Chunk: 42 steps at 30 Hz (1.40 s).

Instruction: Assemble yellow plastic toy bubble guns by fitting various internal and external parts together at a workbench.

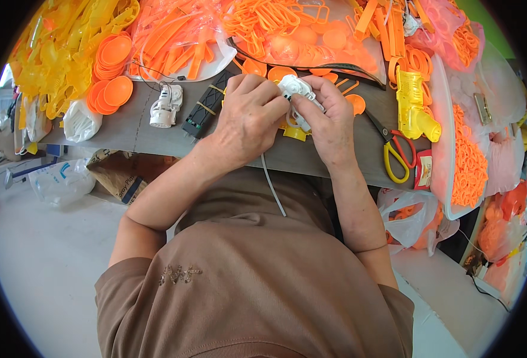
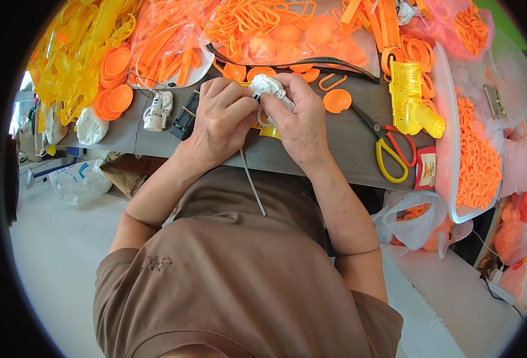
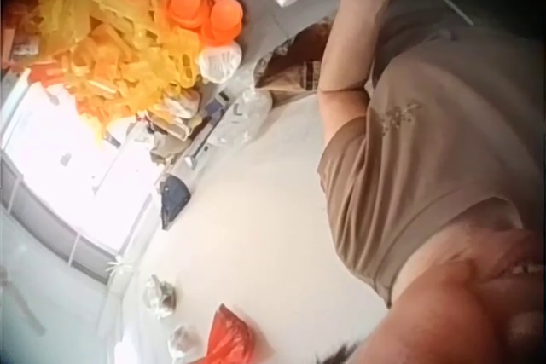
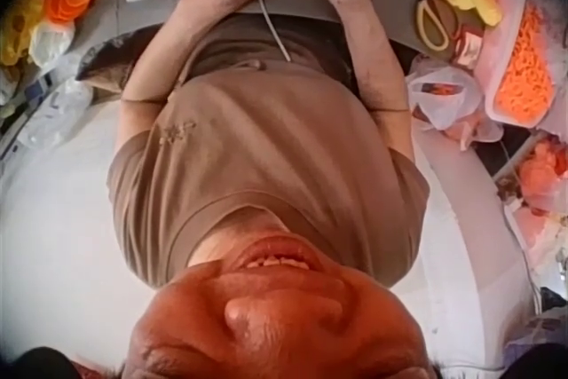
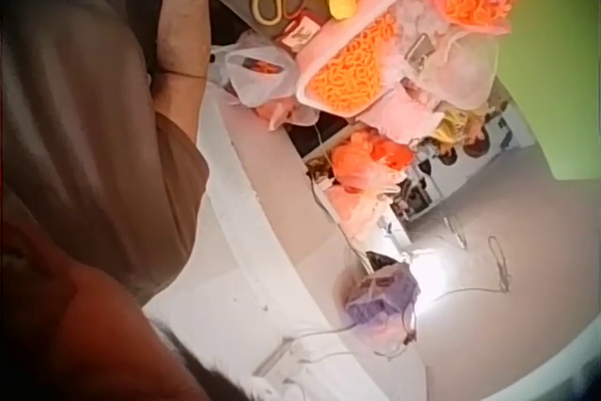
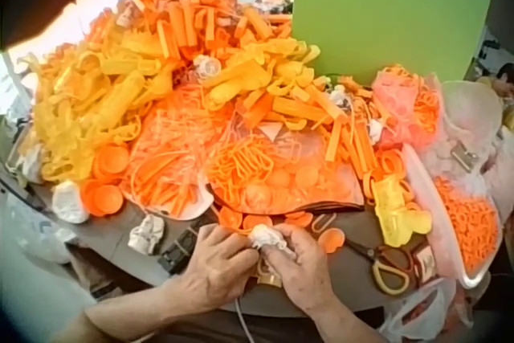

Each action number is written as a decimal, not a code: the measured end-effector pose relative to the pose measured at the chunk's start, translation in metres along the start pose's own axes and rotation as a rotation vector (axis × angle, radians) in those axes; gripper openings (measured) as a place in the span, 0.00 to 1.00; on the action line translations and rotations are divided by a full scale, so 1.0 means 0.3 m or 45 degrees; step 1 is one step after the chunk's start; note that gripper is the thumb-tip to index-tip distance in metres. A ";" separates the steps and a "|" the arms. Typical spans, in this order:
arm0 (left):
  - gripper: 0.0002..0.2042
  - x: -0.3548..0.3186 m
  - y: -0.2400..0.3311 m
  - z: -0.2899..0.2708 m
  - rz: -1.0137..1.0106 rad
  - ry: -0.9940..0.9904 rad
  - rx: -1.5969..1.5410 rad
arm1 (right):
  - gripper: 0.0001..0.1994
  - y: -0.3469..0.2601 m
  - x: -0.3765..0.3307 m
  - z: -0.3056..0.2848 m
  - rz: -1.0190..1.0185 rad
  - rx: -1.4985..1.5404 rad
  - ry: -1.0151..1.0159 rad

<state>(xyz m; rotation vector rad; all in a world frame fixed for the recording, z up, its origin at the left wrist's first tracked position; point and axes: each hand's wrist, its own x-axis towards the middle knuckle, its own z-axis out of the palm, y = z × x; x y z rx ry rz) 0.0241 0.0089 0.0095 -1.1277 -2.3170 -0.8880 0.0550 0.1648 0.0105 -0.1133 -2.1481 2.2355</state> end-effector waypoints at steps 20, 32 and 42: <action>0.19 0.071 -0.046 -0.057 0.456 -0.381 0.039 | 0.21 -0.048 0.005 -0.032 0.114 -0.323 -0.252; 0.28 0.031 -0.072 -0.054 0.348 -0.162 -0.074 | 0.45 -0.028 -0.087 -0.158 -0.417 -0.843 -0.373; 0.28 0.033 -0.061 -0.068 0.427 -0.135 0.040 | 0.41 -0.040 -0.024 -0.128 -0.569 -0.859 -0.476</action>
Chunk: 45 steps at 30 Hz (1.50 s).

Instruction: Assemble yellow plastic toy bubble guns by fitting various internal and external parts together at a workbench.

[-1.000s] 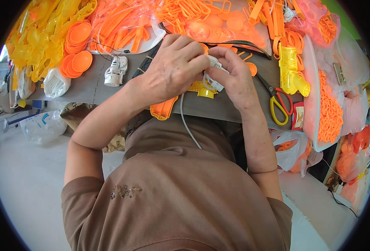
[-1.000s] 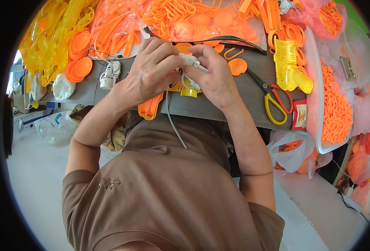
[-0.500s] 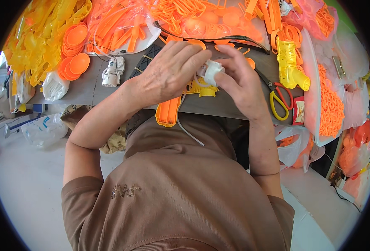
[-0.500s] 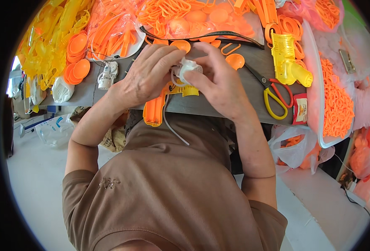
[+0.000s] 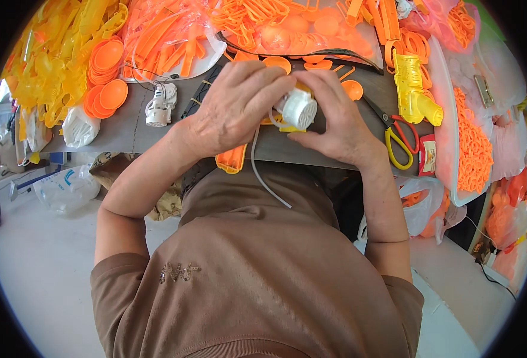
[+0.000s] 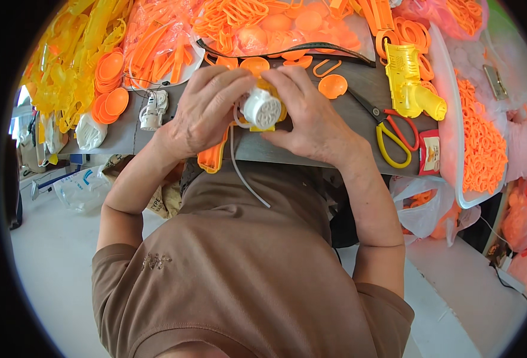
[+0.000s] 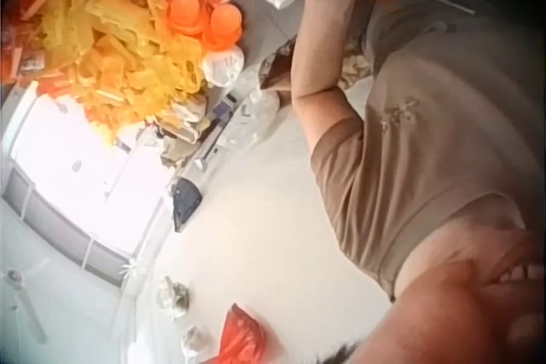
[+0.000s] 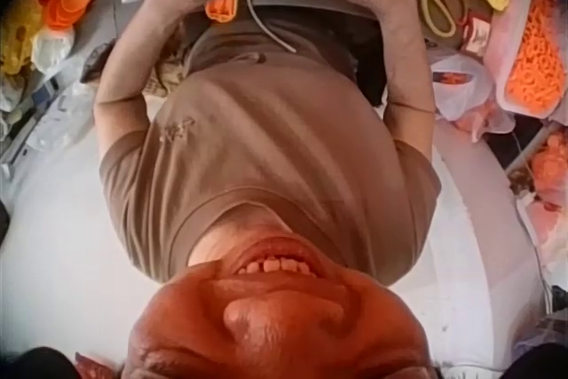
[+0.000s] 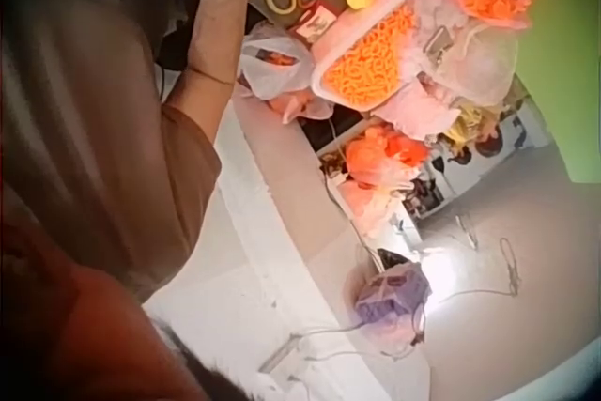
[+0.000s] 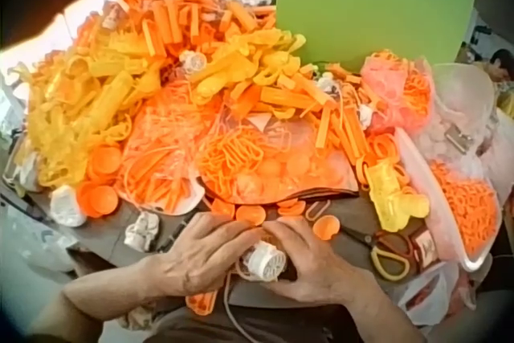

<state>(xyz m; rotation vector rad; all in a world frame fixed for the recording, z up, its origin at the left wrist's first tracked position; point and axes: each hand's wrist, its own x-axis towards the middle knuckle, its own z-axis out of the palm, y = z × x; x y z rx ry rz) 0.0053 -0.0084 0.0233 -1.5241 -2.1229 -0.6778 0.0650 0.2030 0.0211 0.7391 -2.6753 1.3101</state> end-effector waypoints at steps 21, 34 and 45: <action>0.23 -0.021 -0.111 -0.045 -0.562 0.082 -0.604 | 0.37 -0.008 0.117 0.051 0.006 0.409 0.288; 0.23 -0.024 -0.137 -0.064 -0.462 0.081 -0.529 | 0.38 -0.034 0.139 0.050 0.034 0.813 0.259; 0.23 -0.037 -0.153 -0.071 -0.419 0.072 -0.515 | 0.35 -0.014 0.160 0.059 0.041 0.959 0.291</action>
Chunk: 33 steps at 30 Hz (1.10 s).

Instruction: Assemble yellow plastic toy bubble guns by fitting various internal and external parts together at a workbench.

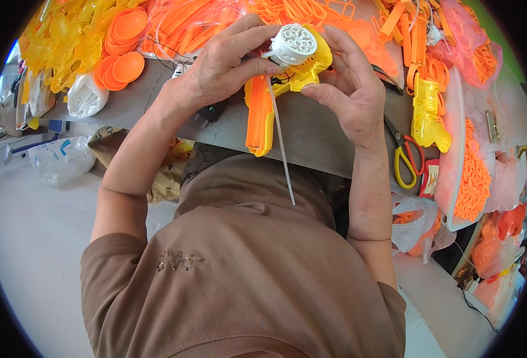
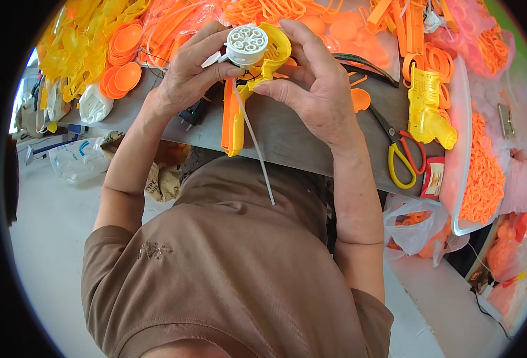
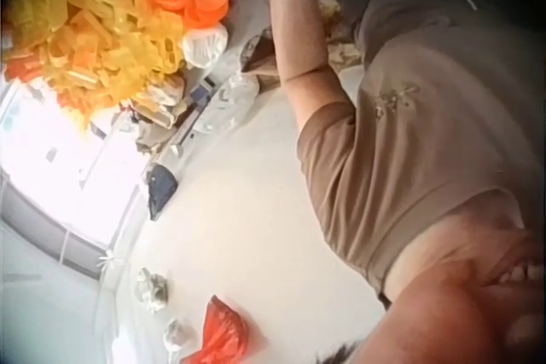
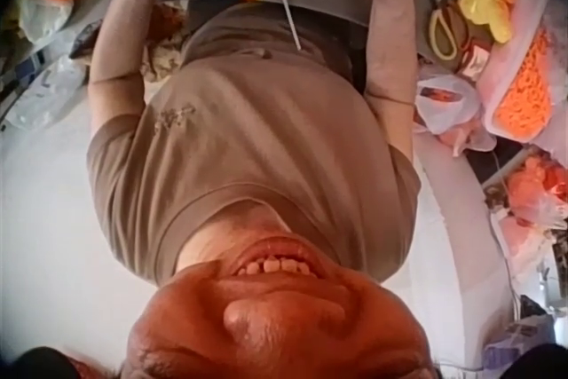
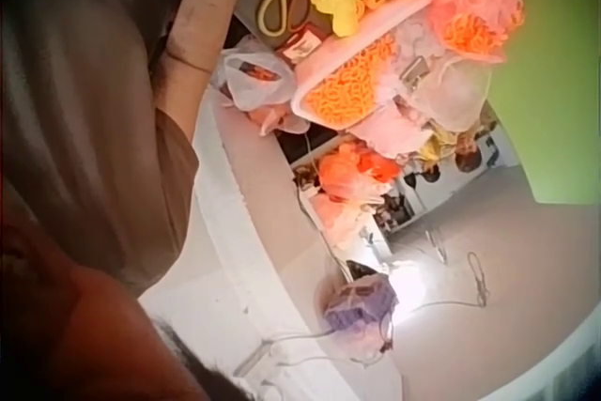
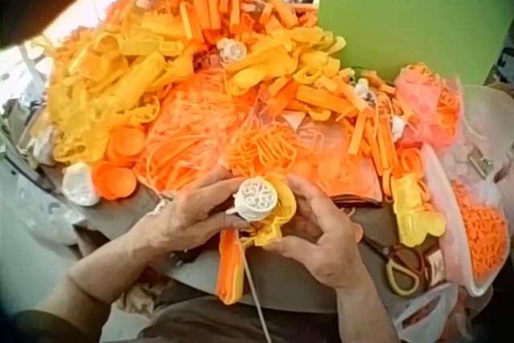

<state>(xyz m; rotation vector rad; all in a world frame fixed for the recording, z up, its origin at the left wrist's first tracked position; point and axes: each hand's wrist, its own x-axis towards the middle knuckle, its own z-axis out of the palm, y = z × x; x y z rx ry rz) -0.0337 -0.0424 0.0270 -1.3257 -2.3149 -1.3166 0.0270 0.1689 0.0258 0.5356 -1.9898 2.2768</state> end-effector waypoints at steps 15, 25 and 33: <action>0.25 0.003 0.061 0.004 -0.058 -0.019 0.136 | 0.35 -0.025 0.000 0.028 0.005 -0.039 0.087; 0.22 0.013 0.119 -0.005 -0.037 -0.091 0.231 | 0.40 -0.041 -0.062 0.101 -0.060 -0.307 0.221; 0.21 0.080 0.159 0.140 0.138 -0.251 0.395 | 0.41 -0.018 -0.195 -0.081 0.191 -0.680 0.141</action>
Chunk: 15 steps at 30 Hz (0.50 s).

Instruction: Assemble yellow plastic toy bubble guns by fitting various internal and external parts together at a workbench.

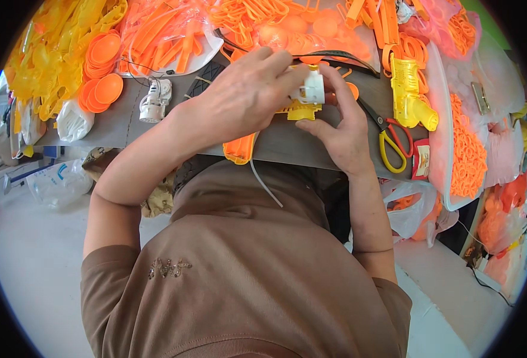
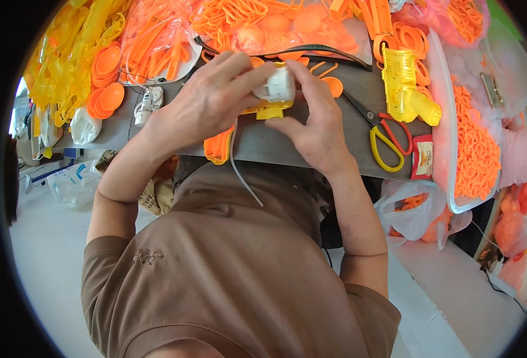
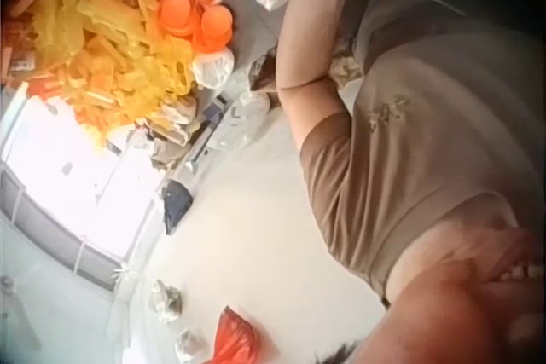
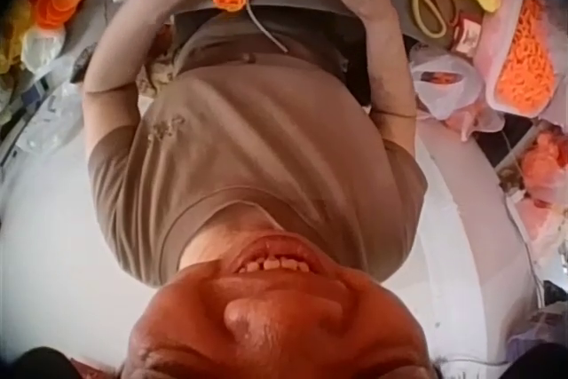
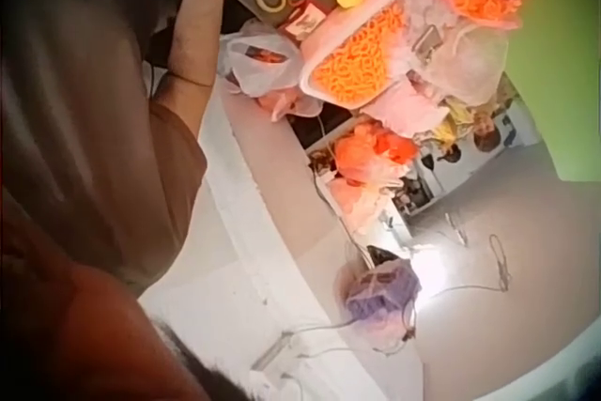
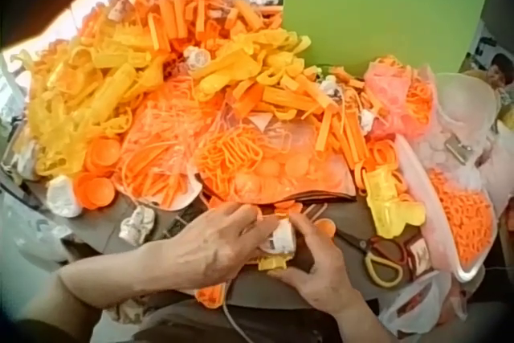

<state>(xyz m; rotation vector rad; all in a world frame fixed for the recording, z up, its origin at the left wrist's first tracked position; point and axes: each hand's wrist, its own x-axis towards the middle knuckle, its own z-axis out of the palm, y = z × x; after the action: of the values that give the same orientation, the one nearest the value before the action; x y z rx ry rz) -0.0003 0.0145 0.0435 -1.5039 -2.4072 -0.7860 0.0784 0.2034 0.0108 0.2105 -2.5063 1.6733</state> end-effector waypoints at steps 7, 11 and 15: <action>0.19 0.045 -0.060 0.094 0.074 -0.071 0.184 | 0.38 0.085 0.013 0.037 -0.002 -0.369 0.193; 0.19 0.026 -0.058 0.059 -0.002 0.095 0.062 | 0.34 0.063 -0.009 0.040 -0.175 -0.564 0.308; 0.10 -0.129 0.091 -0.072 -0.293 0.253 -0.331 | 0.26 -0.019 -0.167 -0.059 -0.240 -0.707 0.471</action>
<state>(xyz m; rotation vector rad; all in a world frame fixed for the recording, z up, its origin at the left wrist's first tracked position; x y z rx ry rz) 0.0393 -0.0175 0.0542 -1.1707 -2.4256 -1.2758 0.1291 0.2201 0.0137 0.0684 -2.4490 0.8105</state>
